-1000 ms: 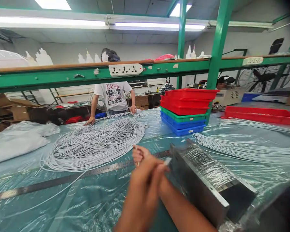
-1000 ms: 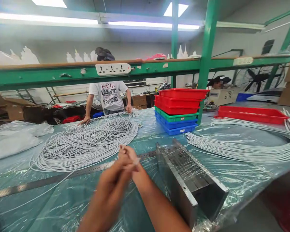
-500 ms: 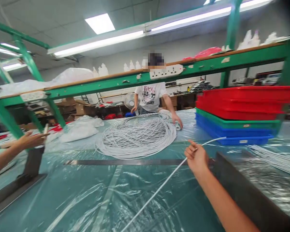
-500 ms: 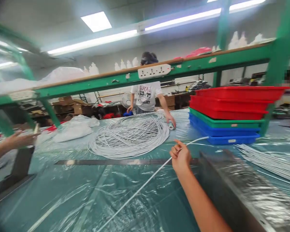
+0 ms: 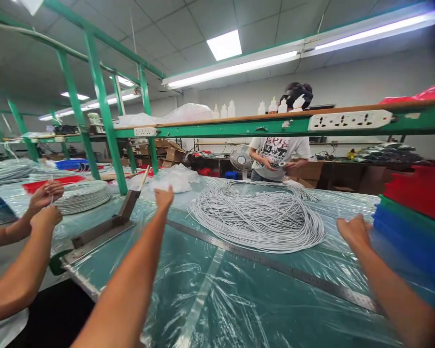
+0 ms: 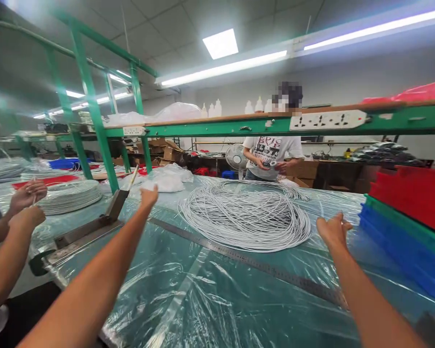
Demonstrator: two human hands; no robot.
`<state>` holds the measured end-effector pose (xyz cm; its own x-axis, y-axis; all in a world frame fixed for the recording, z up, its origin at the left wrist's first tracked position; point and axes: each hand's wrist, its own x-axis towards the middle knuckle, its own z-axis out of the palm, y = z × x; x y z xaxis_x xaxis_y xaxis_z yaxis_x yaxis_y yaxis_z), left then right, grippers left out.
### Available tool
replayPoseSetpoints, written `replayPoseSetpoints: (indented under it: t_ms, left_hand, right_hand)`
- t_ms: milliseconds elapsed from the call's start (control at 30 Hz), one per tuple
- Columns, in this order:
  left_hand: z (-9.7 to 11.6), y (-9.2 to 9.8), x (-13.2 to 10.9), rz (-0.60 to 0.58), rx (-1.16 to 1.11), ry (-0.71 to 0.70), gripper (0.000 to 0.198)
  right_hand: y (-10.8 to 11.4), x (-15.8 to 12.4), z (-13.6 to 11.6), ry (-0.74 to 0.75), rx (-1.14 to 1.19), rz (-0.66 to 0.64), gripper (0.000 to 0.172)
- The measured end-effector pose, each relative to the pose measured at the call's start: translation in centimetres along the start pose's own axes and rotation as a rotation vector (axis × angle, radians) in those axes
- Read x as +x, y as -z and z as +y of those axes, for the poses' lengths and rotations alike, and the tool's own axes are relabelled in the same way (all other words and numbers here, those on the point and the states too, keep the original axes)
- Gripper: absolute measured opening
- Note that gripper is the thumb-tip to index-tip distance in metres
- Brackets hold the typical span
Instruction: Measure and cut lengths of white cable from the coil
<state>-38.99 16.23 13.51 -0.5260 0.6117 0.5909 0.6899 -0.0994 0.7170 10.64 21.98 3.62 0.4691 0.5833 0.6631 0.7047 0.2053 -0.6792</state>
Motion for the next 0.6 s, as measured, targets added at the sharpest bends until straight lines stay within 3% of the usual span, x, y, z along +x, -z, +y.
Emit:
replayPoseSetpoints:
  t_ms: [67, 167, 233, 300, 367, 433, 533, 600]
  left_hand:
    - [0.5, -2.3, -1.2, -0.135, 0.024, -0.09, 0.038]
    - [0.9, -5.0, -8.4, -0.419, 0.018, -0.349, 0.041]
    - [0.2, -4.4, -15.1, -0.595, 0.002, -0.539, 0.051]
    - [-1.1, -1.6, -21.2, -0.71, 0.009, -0.783, 0.054]
    - [-2.2, 2.4, -25.2, -0.684, 0.022, -0.867, 0.05]
    - [-2.7, 6.4, -26.6, -0.533, 0.01, -0.859, 0.041]
    - [-1.8, 10.7, -25.4, -0.28, 0.028, -0.857, 0.034]
    - [-0.8, 12.0, -23.8, -0.198, 0.148, -0.859, 0.035]
  right_hand:
    - [-0.9, -0.8, -0.9, -0.008, -0.02, -0.029, 0.066]
    - [-0.8, -5.1, -1.3, 0.07, -0.007, -0.137, 0.057]
    - [-0.2, -8.8, -1.2, 0.133, 0.039, -0.224, 0.051]
    - [0.3, -12.3, -1.0, 0.178, 0.102, -0.295, 0.045]
    - [0.5, -15.0, -1.0, 0.195, 0.156, -0.339, 0.042]
    - [0.4, -17.1, -1.6, 0.204, 0.205, -0.395, 0.037]
    - [-0.1, -19.7, -3.8, 0.263, 0.278, -0.526, 0.031]
    - [-0.2, -21.5, -5.7, 0.371, 0.312, -0.623, 0.029]
